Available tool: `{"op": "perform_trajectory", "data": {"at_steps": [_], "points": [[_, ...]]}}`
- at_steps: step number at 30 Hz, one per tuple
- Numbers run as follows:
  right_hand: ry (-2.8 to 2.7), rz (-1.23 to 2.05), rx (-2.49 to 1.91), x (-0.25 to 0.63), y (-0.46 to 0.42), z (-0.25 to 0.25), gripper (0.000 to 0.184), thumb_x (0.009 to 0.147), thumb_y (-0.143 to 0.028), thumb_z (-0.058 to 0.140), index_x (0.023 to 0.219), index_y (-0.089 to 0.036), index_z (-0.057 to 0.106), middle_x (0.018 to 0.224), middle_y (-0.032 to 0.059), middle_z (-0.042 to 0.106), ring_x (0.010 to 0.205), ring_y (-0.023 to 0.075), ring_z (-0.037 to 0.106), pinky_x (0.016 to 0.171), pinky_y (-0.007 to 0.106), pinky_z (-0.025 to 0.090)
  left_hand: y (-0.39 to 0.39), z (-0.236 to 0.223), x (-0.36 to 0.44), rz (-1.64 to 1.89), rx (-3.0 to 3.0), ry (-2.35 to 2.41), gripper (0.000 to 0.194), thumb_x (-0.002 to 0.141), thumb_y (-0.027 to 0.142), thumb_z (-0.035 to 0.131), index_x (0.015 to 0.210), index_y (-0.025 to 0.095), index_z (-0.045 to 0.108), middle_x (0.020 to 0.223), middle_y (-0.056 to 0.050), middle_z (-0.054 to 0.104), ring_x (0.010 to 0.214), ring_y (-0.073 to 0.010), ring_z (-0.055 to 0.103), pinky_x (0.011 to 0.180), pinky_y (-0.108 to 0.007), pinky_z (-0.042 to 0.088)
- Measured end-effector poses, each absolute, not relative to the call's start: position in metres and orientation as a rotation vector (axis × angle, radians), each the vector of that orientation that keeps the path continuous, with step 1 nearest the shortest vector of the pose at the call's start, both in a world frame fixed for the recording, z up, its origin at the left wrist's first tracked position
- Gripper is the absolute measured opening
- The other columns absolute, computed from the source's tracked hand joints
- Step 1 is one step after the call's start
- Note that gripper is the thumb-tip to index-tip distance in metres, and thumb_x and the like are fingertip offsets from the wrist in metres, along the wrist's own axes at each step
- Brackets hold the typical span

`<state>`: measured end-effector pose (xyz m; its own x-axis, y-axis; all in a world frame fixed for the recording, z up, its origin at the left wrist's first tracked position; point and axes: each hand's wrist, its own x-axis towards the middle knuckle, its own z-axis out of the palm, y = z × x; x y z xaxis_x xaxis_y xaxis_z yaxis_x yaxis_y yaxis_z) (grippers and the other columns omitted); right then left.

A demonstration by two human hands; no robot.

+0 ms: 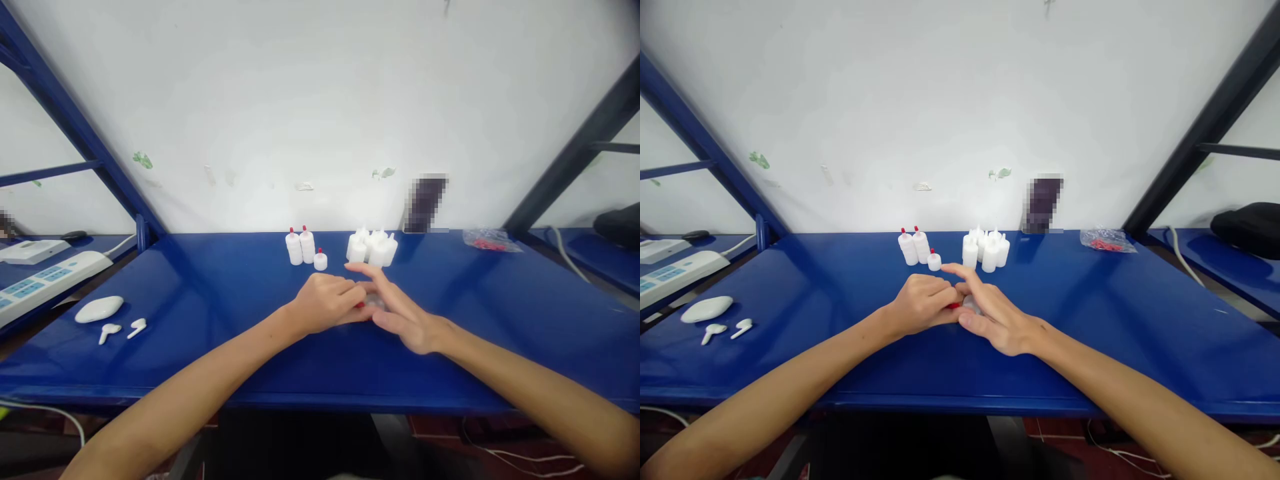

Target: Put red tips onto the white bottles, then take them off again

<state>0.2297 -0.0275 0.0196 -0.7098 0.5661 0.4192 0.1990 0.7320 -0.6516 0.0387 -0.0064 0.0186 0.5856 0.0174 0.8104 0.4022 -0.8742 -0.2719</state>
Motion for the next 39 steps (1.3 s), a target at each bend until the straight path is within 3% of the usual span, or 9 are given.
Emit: {"op": "perform_trajectory", "data": {"at_steps": [4,8,11,15,21,25,30,35,39], "points": [[-2.354,0.799,-0.582,0.227,-0.032,0.017,0.067,0.097,-0.050,0.039,0.152,-0.020,0.015,0.082,0.0013,0.060,0.065,0.0187,0.054,0.067,0.036,0.047,-0.008,0.017,0.040,-1.167,-2.347,-0.265,0.036,0.099,0.032,0.047,0.067,0.017,0.050,0.060,0.004,0.061,0.048,-0.0076,0.050,0.050,-0.025,0.035],[-2.331,0.761,-0.651,0.226,-0.032,0.014,0.061,0.095,-0.030,0.042,0.151,-0.022,0.019,0.083,0.0007,0.061,0.065,0.0179,0.056,0.066,0.034,0.047,-0.007,0.014,0.042,-1.151,-2.319,-0.278,0.035,0.098,0.030,0.048,0.066,0.017,0.051,0.060,0.003,0.062,0.047,-0.0080,0.050,0.048,-0.025,0.034],[-2.293,0.725,-0.712,0.225,-0.033,0.014,0.060,0.090,-0.017,0.039,0.148,-0.023,0.024,0.071,-0.0039,0.056,0.057,0.0151,0.051,0.057,0.029,0.042,-0.006,0.012,0.043,-1.118,-2.310,-0.307,0.034,0.097,0.030,0.050,0.065,0.017,0.052,0.057,0.003,0.060,0.047,-0.0082,0.051,0.049,-0.024,0.037],[-2.321,0.696,-0.775,0.224,-0.036,0.018,0.061,0.084,-0.012,0.038,0.144,-0.023,0.032,0.059,-0.0072,0.048,0.047,0.0129,0.043,0.050,0.026,0.034,-0.006,0.007,0.044,-1.070,-2.359,-0.312,0.037,0.098,0.032,0.045,0.065,0.018,0.052,0.056,0.003,0.061,0.049,-0.0085,0.056,0.050,-0.023,0.041],[-2.350,0.694,-0.831,0.225,-0.035,0.020,0.058,0.084,-0.012,0.035,0.140,-0.023,0.037,0.058,-0.0066,0.044,0.046,0.0131,0.041,0.049,0.026,0.033,0.002,-0.002,0.045,-0.946,-2.513,-0.343,0.037,0.100,0.034,0.039,0.074,0.016,0.057,0.062,-0.001,0.065,0.054,-0.0113,0.060,0.050,-0.024,0.045],[-2.304,0.670,-0.841,0.224,-0.030,0.017,0.053,0.086,-0.013,0.036,0.137,-0.023,0.043,0.062,-0.0051,0.051,0.050,0.0140,0.046,0.052,0.027,0.037,0.010,0.001,0.045,-0.883,-2.592,-0.326,0.036,0.102,0.035,0.036,0.077,0.015,0.055,0.064,-0.002,0.064,0.054,-0.0119,0.059,0.047,-0.023,0.041],[-2.180,0.656,-0.913,0.226,-0.022,0.015,0.042,0.096,-0.036,0.043,0.136,-0.020,0.045,0.068,-0.0021,0.060,0.060,0.0167,0.056,0.061,0.029,0.043,0.018,0.014,0.027,-0.812,-2.658,-0.367,0.043,0.104,0.038,0.029,0.073,0.017,0.049,0.064,-0.001,0.060,0.054,-0.0106,0.055,0.051,-0.023,0.037],[-2.035,0.688,-1.034,0.234,-0.009,0.015,0.043,0.101,-0.048,0.032,0.121,-0.019,0.057,0.054,-0.0057,0.048,0.049,0.0138,0.052,0.054,0.026,0.040,0.043,0.032,-0.012,-0.904,-2.685,-0.959,0.044,0.103,0.041,0.029,0.072,0.017,0.049,0.062,0.001,0.052,0.054,-0.0101,0.046,0.054,-0.024,0.032],[-1.993,0.566,-1.082,0.235,0.001,0.011,0.040,0.097,-0.052,0.044,0.099,-0.019,0.066,0.053,-0.0059,0.043,0.048,0.0115,0.043,0.051,0.026,0.034,0.067,0.045,-0.028,-1.021,-2.683,-1.465,0.048,0.100,0.044,0.035,0.061,0.017,0.043,0.054,0.004,0.040,0.051,-0.0094,0.037,0.054,-0.025,0.028]]}}
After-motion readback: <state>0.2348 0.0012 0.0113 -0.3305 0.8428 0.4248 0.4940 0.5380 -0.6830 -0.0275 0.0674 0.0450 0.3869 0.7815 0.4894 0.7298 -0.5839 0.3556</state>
